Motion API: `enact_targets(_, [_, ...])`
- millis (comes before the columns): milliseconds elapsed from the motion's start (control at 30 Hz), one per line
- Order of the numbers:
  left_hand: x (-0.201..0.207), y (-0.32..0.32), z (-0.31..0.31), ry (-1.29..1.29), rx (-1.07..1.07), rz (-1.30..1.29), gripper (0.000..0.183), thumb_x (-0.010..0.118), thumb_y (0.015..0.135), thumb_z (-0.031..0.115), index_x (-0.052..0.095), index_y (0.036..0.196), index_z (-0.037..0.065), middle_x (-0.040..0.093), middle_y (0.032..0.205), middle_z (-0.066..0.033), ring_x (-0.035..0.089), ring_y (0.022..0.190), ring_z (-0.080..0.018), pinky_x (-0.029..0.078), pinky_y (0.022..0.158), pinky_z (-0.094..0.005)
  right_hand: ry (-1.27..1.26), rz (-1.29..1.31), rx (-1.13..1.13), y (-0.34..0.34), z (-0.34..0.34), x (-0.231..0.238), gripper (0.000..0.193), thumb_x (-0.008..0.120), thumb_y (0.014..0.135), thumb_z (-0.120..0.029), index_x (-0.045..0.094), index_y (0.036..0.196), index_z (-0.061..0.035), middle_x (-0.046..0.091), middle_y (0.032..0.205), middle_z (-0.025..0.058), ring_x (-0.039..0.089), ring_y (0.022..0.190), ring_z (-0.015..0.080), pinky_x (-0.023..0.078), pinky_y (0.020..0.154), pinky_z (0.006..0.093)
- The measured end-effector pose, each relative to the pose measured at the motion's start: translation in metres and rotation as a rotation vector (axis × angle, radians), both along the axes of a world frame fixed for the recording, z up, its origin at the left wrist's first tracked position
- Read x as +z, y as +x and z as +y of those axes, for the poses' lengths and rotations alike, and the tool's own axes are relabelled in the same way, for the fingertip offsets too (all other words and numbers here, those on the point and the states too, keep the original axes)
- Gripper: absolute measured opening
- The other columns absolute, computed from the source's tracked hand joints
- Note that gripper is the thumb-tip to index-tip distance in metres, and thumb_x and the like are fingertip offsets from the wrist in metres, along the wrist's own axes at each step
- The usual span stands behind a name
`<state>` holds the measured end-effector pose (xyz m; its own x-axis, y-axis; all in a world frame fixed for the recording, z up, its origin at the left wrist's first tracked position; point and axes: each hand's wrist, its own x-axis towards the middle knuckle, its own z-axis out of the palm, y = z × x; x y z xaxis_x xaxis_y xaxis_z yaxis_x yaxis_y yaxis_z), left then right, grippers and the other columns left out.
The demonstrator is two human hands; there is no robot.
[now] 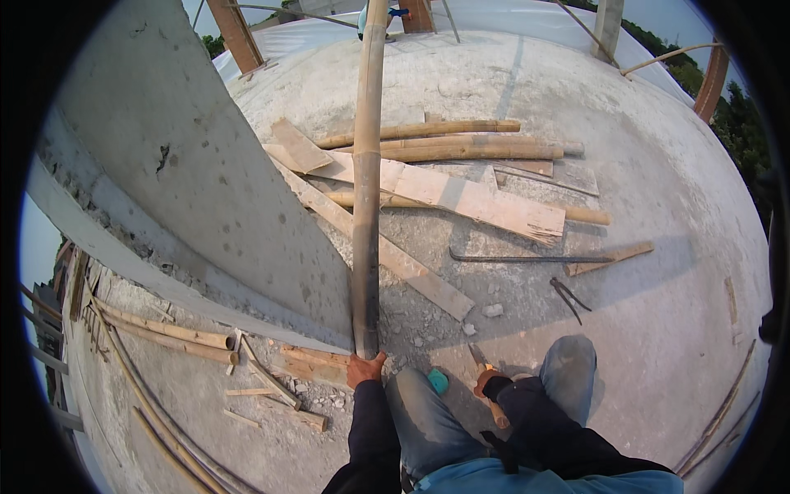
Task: The person repeatedly strikes a long bamboo pole with a hammer while holding it against a concrete column. The person adjusts the pole's position and continues hammering along its length.
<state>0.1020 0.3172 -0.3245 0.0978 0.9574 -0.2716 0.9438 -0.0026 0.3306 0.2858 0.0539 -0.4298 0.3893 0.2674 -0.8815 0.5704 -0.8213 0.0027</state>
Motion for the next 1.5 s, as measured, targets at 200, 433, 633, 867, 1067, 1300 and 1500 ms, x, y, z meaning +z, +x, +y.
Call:
enact_targets(200, [-0.003, -0.002, 0.001, -0.001, -0.002, -0.005, 0.087, 0.081, 0.066, 0.062, 0.064, 0.124, -0.002, 0.071, 0.115, -0.0269, 0.068, 0.109, -0.0425, 0.053, 0.092, -0.0519, -0.026, 0.043, 0.02, 0.003, 0.004, 0.007, 0.051, 0.071, 0.079, -0.039, 0.074, 0.121, -0.0107, 0.071, 0.127, 0.0128, 0.068, 0.117, 0.0304, 0.054, 0.095, 0.0487])
enact_targets(433, [0.001, -0.001, 0.0, -0.028, 0.018, -0.006, 0.094, 0.08, 0.066, 0.061, 0.062, 0.129, -0.006, 0.069, 0.121, -0.0284, 0.066, 0.115, -0.0417, 0.052, 0.097, -0.0508, -0.05, 0.058, 0.028, 0.004, 0.005, 0.002, 0.05, 0.07, 0.079, -0.037, 0.074, 0.121, -0.0104, 0.071, 0.128, 0.0125, 0.068, 0.118, 0.0304, 0.054, 0.095, 0.047])
enact_targets(633, [-0.002, -0.002, 0.0, -0.006, 0.002, 0.005, 0.09, 0.081, 0.066, 0.062, 0.062, 0.129, -0.001, 0.07, 0.117, -0.027, 0.068, 0.11, -0.0419, 0.053, 0.095, -0.0513, -0.035, 0.042, 0.042, 0.002, 0.005, -0.003, 0.05, 0.071, 0.079, -0.038, 0.074, 0.122, -0.0115, 0.07, 0.129, 0.0115, 0.068, 0.118, 0.0302, 0.054, 0.095, 0.0477])
enact_targets(867, [-0.005, -0.003, 0.002, -0.017, -0.011, -0.006, 0.092, 0.08, 0.066, 0.062, 0.062, 0.129, -0.003, 0.07, 0.117, -0.0273, 0.068, 0.11, -0.042, 0.053, 0.095, -0.0512, -0.08, 0.054, 0.037, 0.003, 0.006, 0.004, 0.051, 0.071, 0.079, -0.039, 0.073, 0.123, -0.0128, 0.07, 0.129, 0.011, 0.068, 0.118, 0.0297, 0.054, 0.095, 0.0478])
enact_targets(1067, [-0.005, -0.004, 0.002, -0.002, -0.013, -0.02, 0.093, 0.08, 0.066, 0.062, 0.062, 0.129, -0.004, 0.069, 0.12, -0.027, 0.067, 0.113, -0.0414, 0.052, 0.096, -0.0506, -0.055, 0.023, 0.04, 0.002, 0.007, 0.004, 0.052, 0.072, 0.078, -0.04, 0.074, 0.121, -0.0118, 0.071, 0.127, 0.0109, 0.069, 0.117, 0.0295, 0.055, 0.095, 0.0466])
enact_targets(1300, [0.002, -0.003, 0.002, -0.053, -0.006, -0.006, 0.096, 0.08, 0.067, 0.062, 0.061, 0.131, -0.006, 0.068, 0.123, -0.028, 0.066, 0.116, -0.0413, 0.052, 0.098, -0.0496, -0.061, 0.074, 0.037, 0.004, 0.007, 0.009, 0.052, 0.073, 0.076, -0.039, 0.075, 0.12, -0.0118, 0.072, 0.125, 0.0114, 0.07, 0.115, 0.029, 0.056, 0.093, 0.0458])
enact_targets(1500, [0.0, -0.003, 0.0, -0.007, -0.012, -0.013, 0.089, 0.081, 0.066, 0.063, 0.063, 0.123, -0.004, 0.07, 0.116, -0.0275, 0.067, 0.11, -0.0426, 0.053, 0.094, -0.0513, -0.047, 0.036, -0.002, 0.003, 0.008, 0.012, 0.05, 0.073, 0.076, -0.037, 0.075, 0.118, -0.0101, 0.072, 0.124, 0.0118, 0.071, 0.113, 0.0287, 0.056, 0.092, 0.0455])
